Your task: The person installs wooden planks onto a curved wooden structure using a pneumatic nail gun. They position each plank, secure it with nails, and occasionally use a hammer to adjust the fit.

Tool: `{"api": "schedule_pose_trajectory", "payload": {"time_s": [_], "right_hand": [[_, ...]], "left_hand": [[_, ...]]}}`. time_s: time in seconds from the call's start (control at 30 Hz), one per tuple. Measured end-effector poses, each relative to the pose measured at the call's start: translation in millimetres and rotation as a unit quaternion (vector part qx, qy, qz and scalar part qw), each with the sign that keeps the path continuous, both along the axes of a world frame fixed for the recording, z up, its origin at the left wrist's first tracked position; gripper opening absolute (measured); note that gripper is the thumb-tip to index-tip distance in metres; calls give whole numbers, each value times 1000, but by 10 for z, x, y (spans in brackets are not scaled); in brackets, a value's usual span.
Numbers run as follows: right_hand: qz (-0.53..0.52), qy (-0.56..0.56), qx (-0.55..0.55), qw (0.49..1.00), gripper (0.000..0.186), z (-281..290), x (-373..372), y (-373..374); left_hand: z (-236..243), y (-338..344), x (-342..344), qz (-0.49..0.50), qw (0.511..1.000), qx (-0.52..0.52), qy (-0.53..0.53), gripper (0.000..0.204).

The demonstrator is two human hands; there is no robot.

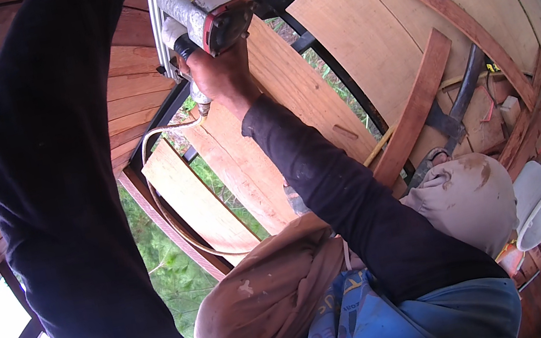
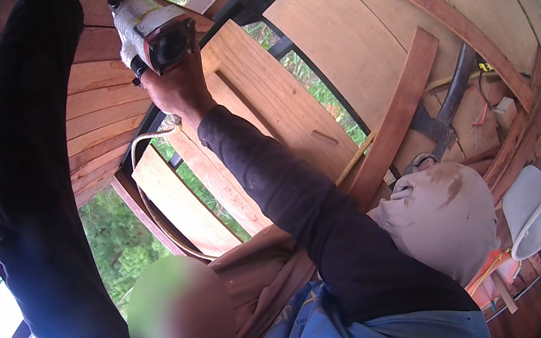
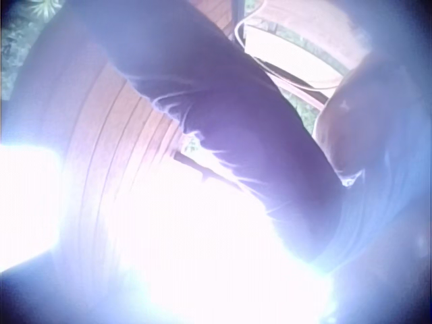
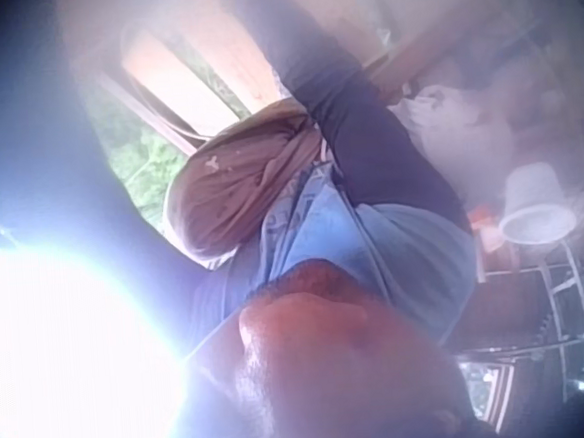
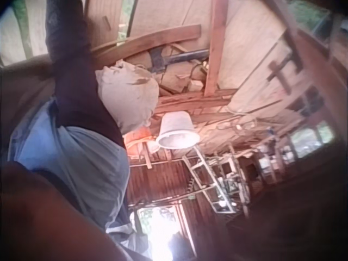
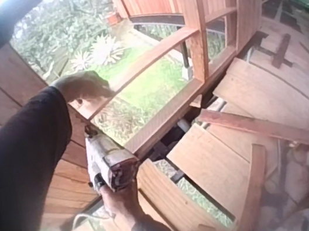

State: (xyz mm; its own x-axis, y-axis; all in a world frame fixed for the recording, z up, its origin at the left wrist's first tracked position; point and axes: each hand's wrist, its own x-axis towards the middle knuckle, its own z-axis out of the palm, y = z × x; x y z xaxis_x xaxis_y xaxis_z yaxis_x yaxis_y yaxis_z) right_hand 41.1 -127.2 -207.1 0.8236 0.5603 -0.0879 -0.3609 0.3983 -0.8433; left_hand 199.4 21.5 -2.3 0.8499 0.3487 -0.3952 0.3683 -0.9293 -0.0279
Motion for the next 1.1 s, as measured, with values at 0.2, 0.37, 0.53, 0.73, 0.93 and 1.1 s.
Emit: {"api": "schedule_pose_trajectory", "payload": {"time_s": [0.2,0.37,0.53,0.73,0.93,1.1], "right_hand": [[42,67,85,993,33,97,101,-163],[8,195,182,964,39,110,53,-471],[0,288,111,951,47,-566,103,-1022],[-70,373,86,921,53,-1259,89,-1674],[-88,408,99,903,48,-1565,-19,-1889],[-49,422,-58,903,57,-1629,-35,-1940]], "left_hand": [[76,-93,-102,-20,1000,-23,2,48],[-60,106,-53,20,999,-34,-36,51],[-74,2,-146,-123,960,252,-2,46],[147,-294,-556,-173,932,308,82,35],[63,-371,-769,-129,931,343,1,27],[97,-418,-844,-174,933,311,-48,27]]}}
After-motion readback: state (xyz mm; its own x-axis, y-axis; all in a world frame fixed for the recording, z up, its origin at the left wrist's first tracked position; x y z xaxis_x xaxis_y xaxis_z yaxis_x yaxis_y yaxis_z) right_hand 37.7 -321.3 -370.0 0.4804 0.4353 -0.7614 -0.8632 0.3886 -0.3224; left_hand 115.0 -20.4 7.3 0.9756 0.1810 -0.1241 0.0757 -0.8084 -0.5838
